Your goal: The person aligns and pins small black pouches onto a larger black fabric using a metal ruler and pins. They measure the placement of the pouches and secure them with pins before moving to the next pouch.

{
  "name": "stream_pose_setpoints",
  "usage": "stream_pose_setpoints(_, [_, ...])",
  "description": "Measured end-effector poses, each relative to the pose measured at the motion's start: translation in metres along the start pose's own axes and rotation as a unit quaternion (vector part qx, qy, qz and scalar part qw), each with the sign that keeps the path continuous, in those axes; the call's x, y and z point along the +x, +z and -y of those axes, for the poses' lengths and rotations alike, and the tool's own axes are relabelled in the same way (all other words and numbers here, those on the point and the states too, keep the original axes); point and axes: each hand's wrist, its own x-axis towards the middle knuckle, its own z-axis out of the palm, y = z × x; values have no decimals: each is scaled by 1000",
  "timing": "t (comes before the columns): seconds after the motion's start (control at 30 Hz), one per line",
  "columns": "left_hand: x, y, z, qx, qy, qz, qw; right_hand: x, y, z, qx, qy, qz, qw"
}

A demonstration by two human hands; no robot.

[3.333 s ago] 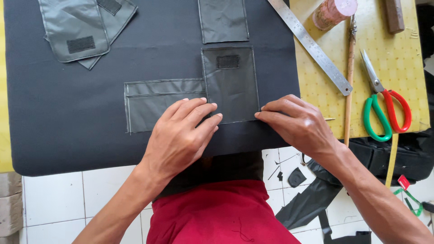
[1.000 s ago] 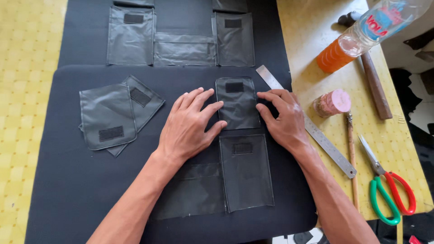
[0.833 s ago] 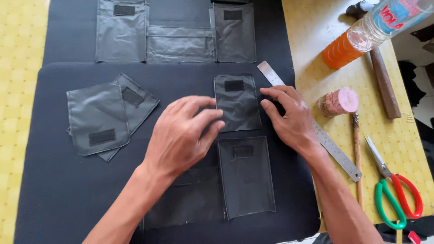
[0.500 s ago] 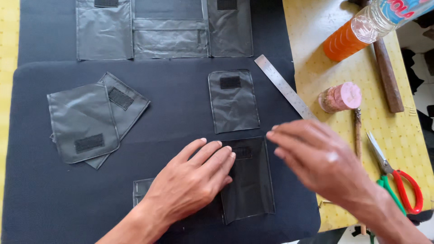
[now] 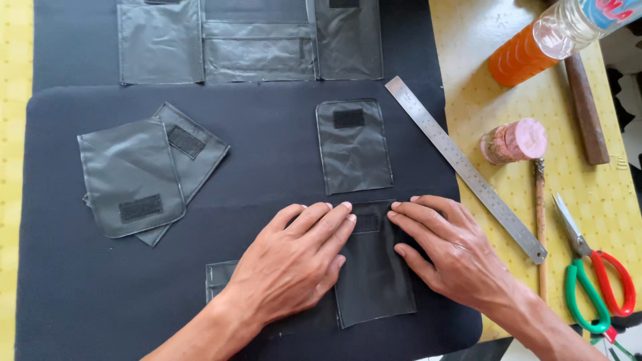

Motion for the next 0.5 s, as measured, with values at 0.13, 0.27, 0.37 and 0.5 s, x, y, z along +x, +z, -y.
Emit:
stream_pose_setpoints(0.13, [1, -1, -3, 12, -5, -9, 1000, -1, -2, -1, 1, 9, 4, 1000])
stream_pose_setpoints(0.27, [1, -2, -4, 0, -8, -14, 1000, -3, -10, -10, 63, 32, -8, 997])
stream_pose_setpoints(0.37, [-2, -2, -3, -14, -9, -18, 1000, -9, -21, -21, -3, 113, -27, 993])
stream_pose_setpoints(0.5, [-4, 0, -2, -10, -5, -29, 1000, -14, -36, -36, -167, 386, 119, 900])
